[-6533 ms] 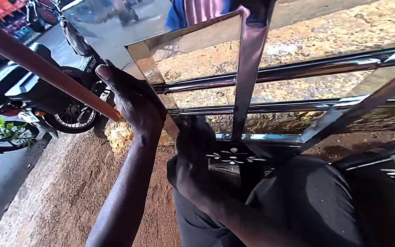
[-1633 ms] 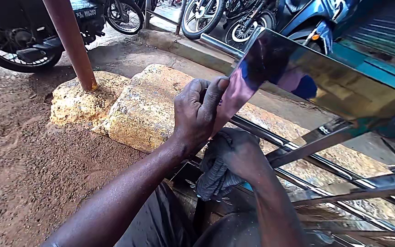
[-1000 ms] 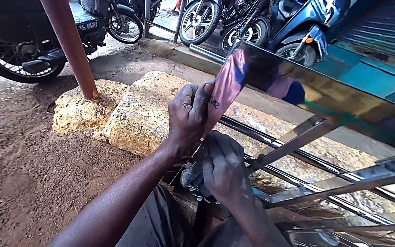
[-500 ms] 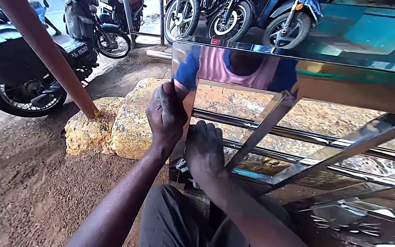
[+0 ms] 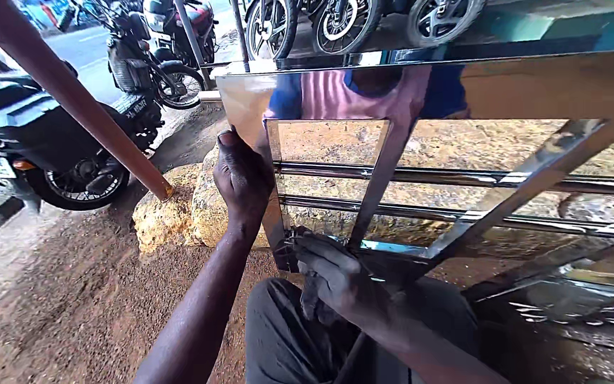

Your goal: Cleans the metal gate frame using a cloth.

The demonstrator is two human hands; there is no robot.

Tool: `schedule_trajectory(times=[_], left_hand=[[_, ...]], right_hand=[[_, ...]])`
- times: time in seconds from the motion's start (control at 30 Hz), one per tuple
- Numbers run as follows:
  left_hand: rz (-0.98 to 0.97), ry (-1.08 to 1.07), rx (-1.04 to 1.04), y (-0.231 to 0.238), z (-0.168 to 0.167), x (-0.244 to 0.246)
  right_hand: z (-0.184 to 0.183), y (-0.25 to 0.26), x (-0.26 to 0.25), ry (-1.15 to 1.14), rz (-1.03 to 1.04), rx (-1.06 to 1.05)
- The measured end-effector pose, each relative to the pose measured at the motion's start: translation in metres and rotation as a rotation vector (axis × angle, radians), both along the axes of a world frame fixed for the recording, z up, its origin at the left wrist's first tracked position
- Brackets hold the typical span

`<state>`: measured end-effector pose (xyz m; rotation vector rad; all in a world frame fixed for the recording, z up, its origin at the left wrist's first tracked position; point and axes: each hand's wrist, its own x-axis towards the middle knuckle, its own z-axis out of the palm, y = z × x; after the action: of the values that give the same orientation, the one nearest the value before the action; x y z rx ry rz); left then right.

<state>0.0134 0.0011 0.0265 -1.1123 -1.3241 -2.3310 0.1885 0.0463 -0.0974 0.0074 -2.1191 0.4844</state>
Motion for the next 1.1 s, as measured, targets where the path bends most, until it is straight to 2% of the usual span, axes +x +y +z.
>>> schedule_trajectory(times=[0.07, 0.13, 0.17, 0.27, 0.33, 0.4, 0.47, 0.53, 0.67, 0.73, 0.77, 0.83, 0.93, 1.03, 1.1], left_hand=[[-0.028, -0.018, 0.002, -0.001, 0.003, 0.005], [-0.06, -0.014, 0.022, -0.001, 0.005, 0.007], [-0.062, -0.005, 0.028, -0.001, 0.006, 0.007], [-0.016, 0.007, 0.001, -0.004, 0.008, 0.011], [-0.063, 0.007, 0.008, -0.002, 0.008, 0.008], [-0.139, -0.002, 0.045, 0.001, 0.007, 0.003], [-0.136, -0.022, 0.041, 0.002, 0.006, 0.002], [-0.108, -0.014, 0.03, 0.004, 0.007, 0.003], [-0.092, -0.011, 0.037, 0.005, 0.009, 0.004], [-0.096, -0.011, 0.038, 0.005, 0.009, 0.005], [-0.086, -0.01, 0.04, 0.005, 0.009, 0.004], [-0.053, -0.018, 0.043, 0.007, 0.01, 0.004], [-0.034, -0.001, 0.043, 0.009, 0.007, 0.003], [-0.019, -0.019, 0.022, 0.009, 0.008, 0.004], [0.001, -0.031, 0.015, 0.011, 0.01, 0.005]], right_hand=[[0.016, -0.004, -0.008, 0.273, -0.075, -0.15], [0.028, -0.009, -0.027, 0.456, -0.079, -0.085], [0.028, -0.01, -0.039, 0.46, -0.056, -0.004], [-0.009, -0.018, -0.078, 0.322, -0.068, 0.14], [-0.031, -0.026, -0.086, 0.265, -0.076, 0.117], [-0.042, -0.031, -0.069, 0.14, -0.072, 0.084], [-0.041, -0.034, -0.042, -0.027, -0.101, 0.053], [-0.025, -0.027, -0.022, -0.047, -0.095, -0.116], [0.024, -0.018, -0.03, 0.163, -0.19, -0.696], [0.032, -0.034, -0.05, 0.192, -0.024, -0.955], [0.03, -0.046, -0.059, 0.202, 0.085, -1.011], [0.016, -0.06, -0.065, 0.228, 0.17, -0.929], [0.0, -0.051, -0.063, 0.202, 0.088, -0.696], [0.013, -0.036, -0.07, 0.181, -0.044, -0.735], [0.029, -0.027, -0.073, 0.064, -0.116, -0.804]])
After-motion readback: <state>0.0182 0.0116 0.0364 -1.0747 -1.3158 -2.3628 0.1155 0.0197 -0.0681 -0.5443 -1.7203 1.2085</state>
